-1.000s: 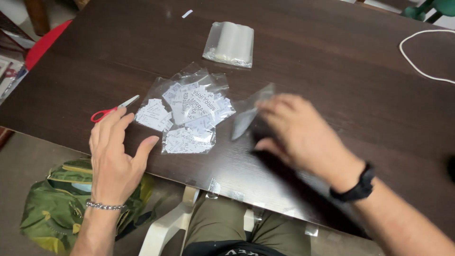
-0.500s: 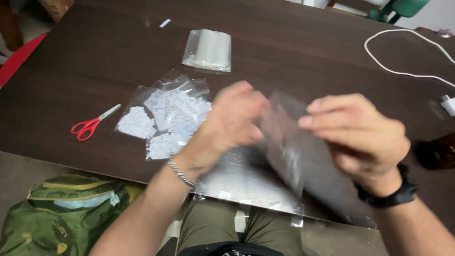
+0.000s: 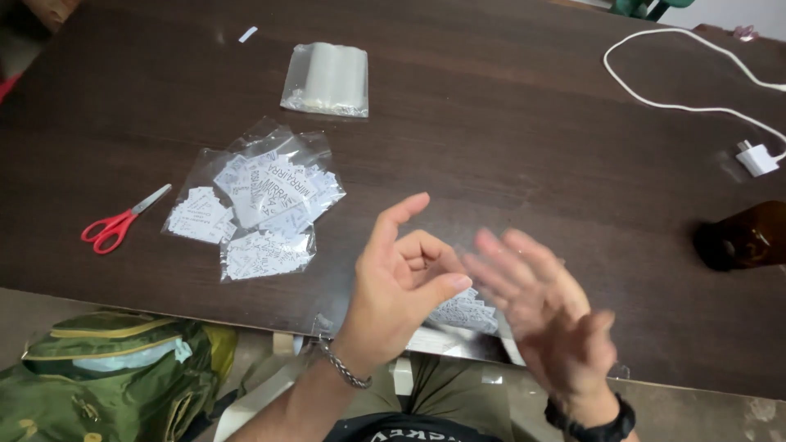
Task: Inserting small paper labels into plastic bags and sealing them with adhesive tape.
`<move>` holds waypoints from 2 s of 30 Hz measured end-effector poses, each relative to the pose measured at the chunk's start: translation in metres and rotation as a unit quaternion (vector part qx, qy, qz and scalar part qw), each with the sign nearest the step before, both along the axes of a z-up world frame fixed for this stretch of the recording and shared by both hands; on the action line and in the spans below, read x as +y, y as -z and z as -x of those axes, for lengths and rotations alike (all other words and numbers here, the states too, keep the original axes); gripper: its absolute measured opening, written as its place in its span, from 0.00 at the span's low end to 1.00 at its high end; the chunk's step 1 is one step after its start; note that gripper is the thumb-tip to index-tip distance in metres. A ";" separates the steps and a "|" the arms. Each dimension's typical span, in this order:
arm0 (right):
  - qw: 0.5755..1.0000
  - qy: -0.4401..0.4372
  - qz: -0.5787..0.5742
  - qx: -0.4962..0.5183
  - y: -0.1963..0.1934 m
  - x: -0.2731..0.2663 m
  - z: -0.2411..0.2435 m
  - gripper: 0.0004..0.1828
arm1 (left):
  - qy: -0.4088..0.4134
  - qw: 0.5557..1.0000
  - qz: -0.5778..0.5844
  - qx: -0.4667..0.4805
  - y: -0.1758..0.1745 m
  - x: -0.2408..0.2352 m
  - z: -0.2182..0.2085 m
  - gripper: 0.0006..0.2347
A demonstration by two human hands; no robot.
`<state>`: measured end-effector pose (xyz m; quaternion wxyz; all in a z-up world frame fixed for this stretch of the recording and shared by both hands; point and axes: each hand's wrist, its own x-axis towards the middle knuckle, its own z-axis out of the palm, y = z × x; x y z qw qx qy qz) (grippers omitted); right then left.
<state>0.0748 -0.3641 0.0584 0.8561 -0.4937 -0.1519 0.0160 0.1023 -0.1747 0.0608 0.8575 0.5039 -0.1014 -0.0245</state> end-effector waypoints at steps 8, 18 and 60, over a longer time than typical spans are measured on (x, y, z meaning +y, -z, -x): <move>0.957 0.217 0.190 0.041 0.008 0.014 0.023 0.08 | -0.060 0.998 0.021 -0.014 -0.009 0.021 0.021 0.31; 0.945 0.263 0.138 0.136 0.038 -0.029 0.069 0.06 | -0.348 0.919 -0.104 0.151 0.113 0.103 0.133 0.06; 0.896 0.201 0.376 -0.125 0.007 0.075 -0.014 0.27 | -0.023 0.922 -0.224 0.316 0.090 0.143 0.083 0.07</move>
